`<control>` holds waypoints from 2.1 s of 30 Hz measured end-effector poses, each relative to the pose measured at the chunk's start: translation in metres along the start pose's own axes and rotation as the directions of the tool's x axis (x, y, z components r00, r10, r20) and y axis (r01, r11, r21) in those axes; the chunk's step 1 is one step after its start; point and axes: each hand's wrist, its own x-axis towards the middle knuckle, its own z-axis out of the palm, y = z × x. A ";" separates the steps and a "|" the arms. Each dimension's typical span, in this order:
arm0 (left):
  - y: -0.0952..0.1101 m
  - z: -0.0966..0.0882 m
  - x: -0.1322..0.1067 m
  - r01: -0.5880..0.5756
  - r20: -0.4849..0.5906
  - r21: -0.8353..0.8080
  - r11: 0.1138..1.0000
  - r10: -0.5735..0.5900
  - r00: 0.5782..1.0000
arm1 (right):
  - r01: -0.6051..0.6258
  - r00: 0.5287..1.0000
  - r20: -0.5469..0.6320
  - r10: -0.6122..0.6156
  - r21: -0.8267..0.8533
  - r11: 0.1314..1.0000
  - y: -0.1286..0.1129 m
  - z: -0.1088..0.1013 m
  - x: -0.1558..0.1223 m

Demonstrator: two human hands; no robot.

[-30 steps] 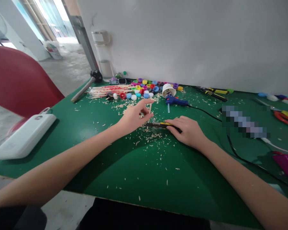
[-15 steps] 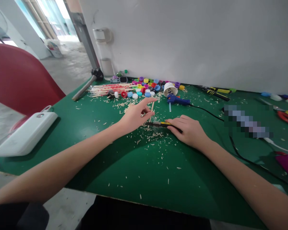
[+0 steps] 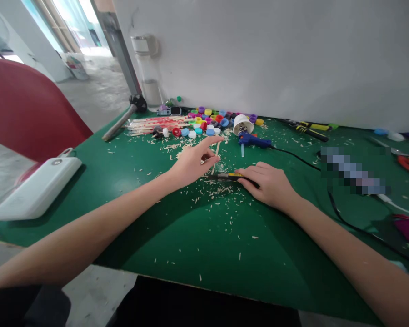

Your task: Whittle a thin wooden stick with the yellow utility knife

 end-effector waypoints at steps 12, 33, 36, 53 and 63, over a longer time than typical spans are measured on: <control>0.001 0.001 0.000 0.009 0.001 0.017 1.000 -0.009 1.000 | 0.016 1.000 0.004 -0.016 0.007 1.000 -0.001 -0.002 0.000; -0.009 -0.005 0.002 0.194 -0.056 -0.090 0.977 -0.200 0.978 | -0.588 0.780 0.585 0.222 0.563 0.580 0.008 -0.042 0.001; -0.012 -0.004 0.002 0.206 -0.050 -0.098 0.974 -0.212 0.976 | -0.649 0.733 0.651 0.200 0.581 0.491 0.009 -0.041 0.001; -0.011 -0.005 0.003 0.195 -0.046 -0.071 0.978 -0.198 0.979 | -0.694 0.699 0.704 0.123 0.628 0.352 0.013 -0.036 -0.004; -0.010 -0.006 0.002 0.186 -0.042 -0.038 0.982 -0.188 0.981 | -0.700 0.696 0.707 0.127 0.628 0.340 0.015 -0.030 -0.005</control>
